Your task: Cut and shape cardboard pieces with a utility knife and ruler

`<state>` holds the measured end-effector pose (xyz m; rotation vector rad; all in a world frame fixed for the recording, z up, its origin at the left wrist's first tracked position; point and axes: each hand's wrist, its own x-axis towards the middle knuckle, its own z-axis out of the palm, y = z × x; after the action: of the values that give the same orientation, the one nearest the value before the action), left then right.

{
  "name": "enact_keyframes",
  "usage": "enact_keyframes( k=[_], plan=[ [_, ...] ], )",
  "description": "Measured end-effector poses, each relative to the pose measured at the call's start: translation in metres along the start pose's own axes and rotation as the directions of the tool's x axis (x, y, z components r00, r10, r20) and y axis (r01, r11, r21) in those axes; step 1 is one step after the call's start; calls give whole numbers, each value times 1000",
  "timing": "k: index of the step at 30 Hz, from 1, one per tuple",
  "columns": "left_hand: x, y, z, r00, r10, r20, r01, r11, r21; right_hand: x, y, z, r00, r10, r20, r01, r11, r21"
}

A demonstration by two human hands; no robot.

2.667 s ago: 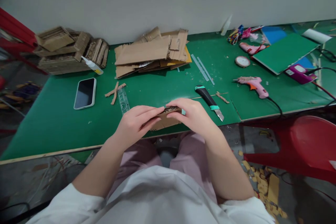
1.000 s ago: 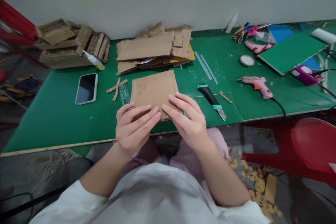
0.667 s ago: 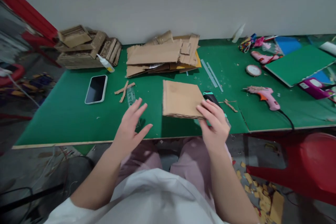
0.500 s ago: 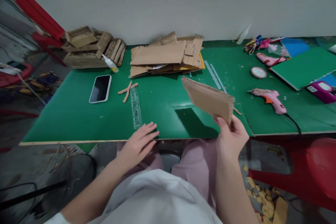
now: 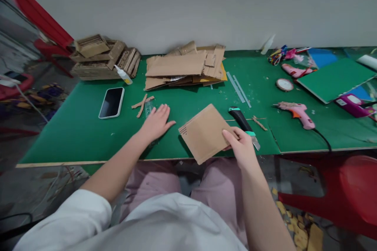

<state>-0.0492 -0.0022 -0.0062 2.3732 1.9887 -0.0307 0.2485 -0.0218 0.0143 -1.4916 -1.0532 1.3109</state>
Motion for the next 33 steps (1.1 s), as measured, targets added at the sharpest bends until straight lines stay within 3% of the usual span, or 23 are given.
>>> enact_keyframes(
  k=[2,4,6,7,8,10,13,16,19,20,22,25,29,33],
  plan=[
    [17,-8,-8,994,-105,-24,106,994,21,13,-7,1,999,-28,23,32,980,-195],
    [22,-9,-13,999,36,1,-36,999,-14,27,-16,-3,980,-176,-97,127,916,-381],
    [20,-6,-14,977,203,69,-199,978,-61,36,-25,-8,878,-414,-240,231,807,-544],
    [18,-6,-14,974,209,84,-204,976,-73,39,-31,-10,810,-518,-276,274,750,-602],
    [15,-5,-15,982,173,75,-166,983,-84,40,-36,-11,753,-594,-283,317,704,-635],
    [11,-6,-20,998,59,7,-57,987,-149,38,-44,-9,714,-667,-210,421,650,-633],
    [3,-5,-34,998,-19,-56,-4,920,-393,32,-51,-2,726,-680,100,612,574,-543],
    [-12,-1,-39,996,-62,-65,17,838,-545,25,-51,3,657,-657,370,749,515,-417],
    [-34,3,-25,973,-144,-183,54,905,-423,19,-46,2,576,-729,369,811,453,-370],
    [-42,4,-17,968,-123,-220,39,934,-354,18,-44,2,549,-761,347,825,425,-373],
    [-55,4,0,977,-44,-208,-2,976,-219,15,-37,2,498,-800,336,850,373,-371],
    [-66,-4,20,978,-32,-205,6,992,-124,12,-24,6,449,-805,387,881,327,-343],
    [-67,-31,29,970,-79,-228,49,990,-132,11,-4,17,408,-806,428,899,273,-344],
    [-59,-39,18,963,-104,-247,39,966,-254,11,11,27,355,-829,431,912,206,-356]
  ],
)
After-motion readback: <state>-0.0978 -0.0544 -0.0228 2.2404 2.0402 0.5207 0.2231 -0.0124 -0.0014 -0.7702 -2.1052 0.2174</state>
